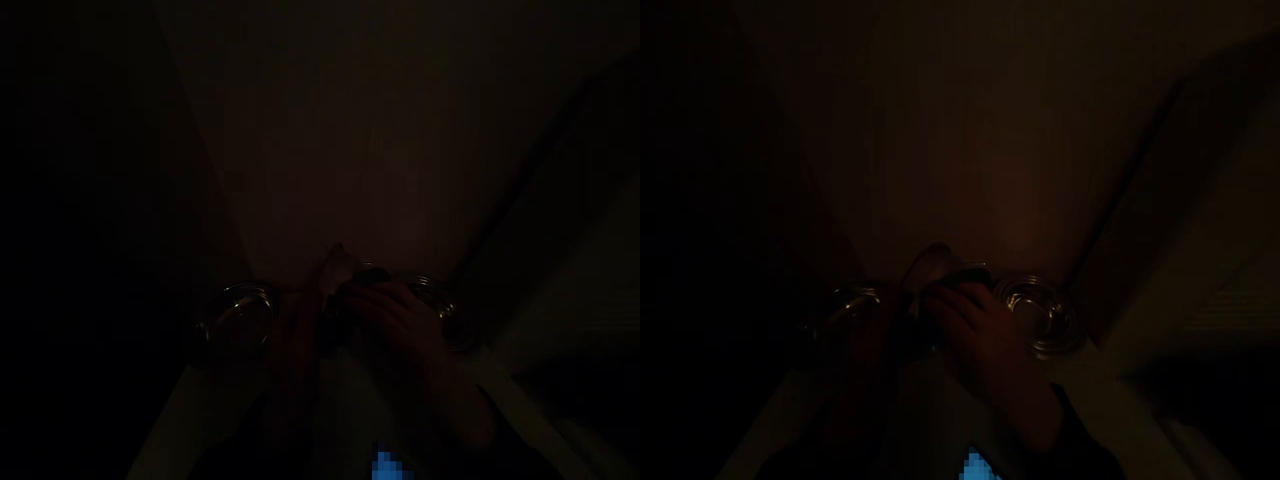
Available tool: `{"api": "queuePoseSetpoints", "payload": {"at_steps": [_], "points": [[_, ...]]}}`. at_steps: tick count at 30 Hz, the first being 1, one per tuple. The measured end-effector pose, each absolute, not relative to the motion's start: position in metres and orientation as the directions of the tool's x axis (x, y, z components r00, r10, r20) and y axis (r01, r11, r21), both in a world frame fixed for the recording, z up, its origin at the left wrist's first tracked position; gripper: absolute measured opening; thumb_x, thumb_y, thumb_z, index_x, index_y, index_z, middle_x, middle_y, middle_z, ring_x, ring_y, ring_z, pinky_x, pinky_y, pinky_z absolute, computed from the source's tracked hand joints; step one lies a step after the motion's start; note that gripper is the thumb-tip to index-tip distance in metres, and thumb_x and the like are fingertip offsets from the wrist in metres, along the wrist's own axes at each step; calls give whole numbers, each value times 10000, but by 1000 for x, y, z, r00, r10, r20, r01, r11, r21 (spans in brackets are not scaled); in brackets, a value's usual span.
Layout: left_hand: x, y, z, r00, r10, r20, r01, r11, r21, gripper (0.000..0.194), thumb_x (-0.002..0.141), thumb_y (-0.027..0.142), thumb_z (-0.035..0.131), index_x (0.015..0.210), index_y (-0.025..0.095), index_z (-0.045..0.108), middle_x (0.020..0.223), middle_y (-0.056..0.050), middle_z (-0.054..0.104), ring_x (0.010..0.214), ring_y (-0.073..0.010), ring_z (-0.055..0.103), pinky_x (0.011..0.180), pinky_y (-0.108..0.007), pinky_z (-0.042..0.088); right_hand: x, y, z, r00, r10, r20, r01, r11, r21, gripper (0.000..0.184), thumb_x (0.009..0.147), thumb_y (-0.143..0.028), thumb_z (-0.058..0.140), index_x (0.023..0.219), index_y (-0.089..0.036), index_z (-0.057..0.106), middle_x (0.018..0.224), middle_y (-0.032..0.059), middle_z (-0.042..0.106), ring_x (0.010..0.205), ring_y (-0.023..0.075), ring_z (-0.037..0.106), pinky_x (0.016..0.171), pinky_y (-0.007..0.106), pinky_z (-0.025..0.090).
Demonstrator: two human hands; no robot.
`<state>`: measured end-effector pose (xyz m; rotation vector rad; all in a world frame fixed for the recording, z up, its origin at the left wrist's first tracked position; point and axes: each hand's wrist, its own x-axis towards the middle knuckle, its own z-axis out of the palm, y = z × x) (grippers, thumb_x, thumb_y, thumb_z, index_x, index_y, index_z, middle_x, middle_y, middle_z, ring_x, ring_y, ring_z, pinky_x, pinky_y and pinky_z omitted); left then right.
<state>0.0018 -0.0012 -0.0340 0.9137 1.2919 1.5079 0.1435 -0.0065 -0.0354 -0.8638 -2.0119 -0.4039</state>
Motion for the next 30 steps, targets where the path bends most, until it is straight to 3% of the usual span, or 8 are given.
{"api": "queuePoseSetpoints", "payload": {"at_steps": [5,10,14,19,25,30], "points": [[7,-6,-35,-278,960,-7,-175,-44,984,328,822,439,607,689,150,688,624,-21,666,638,-150,655,543,-227,485,154,1,-33,-271,510,817,758,636,-145,339,875,-59,469,1193,-101,580,1152,101,685,971,217,587,791,335,538],[4,-8,-34,-310,951,-2,-153,-48,987,278,850,409,610,832,139,671,786,-14,698,715,-141,657,675,-291,539,145,-8,-32,-377,433,819,728,685,-27,291,886,-84,476,1141,-123,612,1176,79,686,985,245,554,781,376,533],[2,-10,-35,-335,942,-28,-132,-18,991,278,732,444,702,699,168,712,698,-20,719,739,-200,685,644,-262,523,145,-7,-30,-357,452,818,748,663,-40,306,886,-79,459,1143,-139,614,1131,67,703,966,238,560,769,373,539],[3,-8,-37,-314,948,-60,-145,15,989,295,671,449,730,734,161,745,727,-51,741,745,-236,702,597,-271,521,155,-1,-29,-287,531,798,781,612,-126,322,877,-71,459,1164,-94,602,1120,106,696,960,229,584,796,369,541],[2,-7,-27,-241,956,-165,-255,101,962,284,711,444,687,716,165,744,716,-52,740,719,-218,703,601,-273,539,138,-11,-30,-406,409,817,705,709,-5,255,885,-103,485,1074,-149,651,1131,47,710,951,233,578,760,362,542],[8,-18,-16,-247,959,-140,-219,86,972,247,727,401,692,702,163,752,673,-39,733,674,-189,693,559,-232,510,154,0,-29,-262,509,820,794,597,-117,306,895,-108,454,1157,-131,611,1074,81,718,930,225,617,755,356,551]]}}
